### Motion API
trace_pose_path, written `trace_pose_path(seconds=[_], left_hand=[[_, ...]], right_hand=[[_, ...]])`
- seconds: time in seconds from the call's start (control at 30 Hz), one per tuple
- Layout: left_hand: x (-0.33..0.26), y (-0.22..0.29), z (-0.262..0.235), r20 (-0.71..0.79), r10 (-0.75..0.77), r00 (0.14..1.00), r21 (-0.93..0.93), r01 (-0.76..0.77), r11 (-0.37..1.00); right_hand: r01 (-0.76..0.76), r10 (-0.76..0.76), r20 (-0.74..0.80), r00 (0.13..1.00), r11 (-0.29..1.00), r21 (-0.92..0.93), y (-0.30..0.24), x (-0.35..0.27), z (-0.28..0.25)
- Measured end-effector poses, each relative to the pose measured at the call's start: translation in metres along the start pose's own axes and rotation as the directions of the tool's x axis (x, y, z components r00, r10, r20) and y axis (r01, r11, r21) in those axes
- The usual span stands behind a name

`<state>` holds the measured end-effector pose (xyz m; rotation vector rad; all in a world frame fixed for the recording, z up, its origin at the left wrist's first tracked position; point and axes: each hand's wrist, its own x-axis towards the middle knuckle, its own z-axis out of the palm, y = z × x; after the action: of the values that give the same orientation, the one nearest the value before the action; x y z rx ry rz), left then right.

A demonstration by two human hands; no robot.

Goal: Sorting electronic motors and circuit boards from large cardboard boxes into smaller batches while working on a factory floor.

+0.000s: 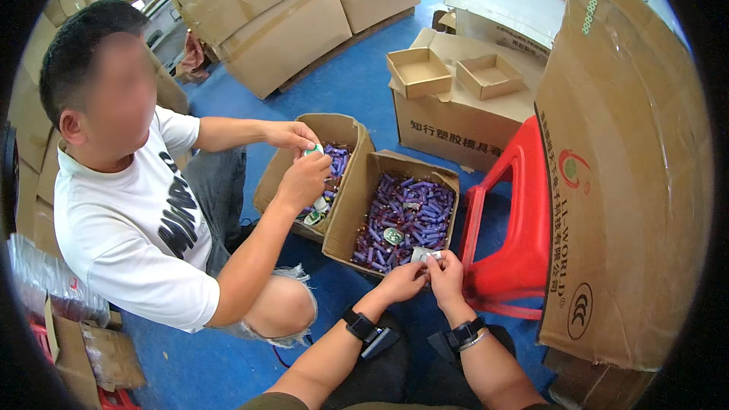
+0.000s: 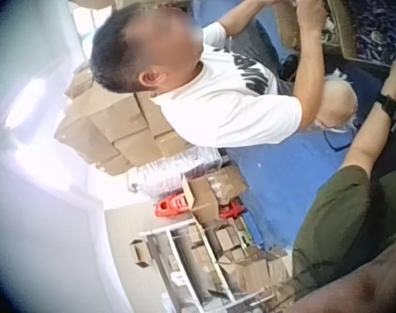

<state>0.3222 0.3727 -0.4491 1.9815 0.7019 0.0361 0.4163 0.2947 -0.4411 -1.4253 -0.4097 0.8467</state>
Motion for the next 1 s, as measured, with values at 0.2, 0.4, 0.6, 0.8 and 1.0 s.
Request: trace_pose_path(seconds=[0.2,0.4,0.6,0.8,1.0], left_hand=[[-0.003,0.006,-0.003,-0.007,-0.015,1.0,0.014,0.015,1.0],[-0.004,0.005,0.0,-0.001,-0.018,1.0,-0.013,0.018,1.0],[-0.003,0.005,-0.001,0.0,-0.004,1.0,0.005,0.004,1.0],[-0.004,0.011,-0.003,0.01,-0.014,1.0,-0.02,0.014,1.0],[-0.003,0.011,-0.002,0.015,0.006,1.0,-0.028,-0.005,1.0]], right_hand=[[-0.004,0.004,-0.005,1.0,0.998,0.063,0.0,-0.001,0.002],[-0.008,0.008,0.002,1.0,0.999,0.041,0.003,-0.002,-0.001],[-0.014,0.014,0.0,1.0,0.998,0.067,0.002,-0.001,0.001],[0.005,-0.005,-0.007,1.0,0.996,0.092,0.003,0.003,-0.003],[0.003,-0.004,0.007,1.0,0.995,0.103,-0.001,-0.001,-0.002]])
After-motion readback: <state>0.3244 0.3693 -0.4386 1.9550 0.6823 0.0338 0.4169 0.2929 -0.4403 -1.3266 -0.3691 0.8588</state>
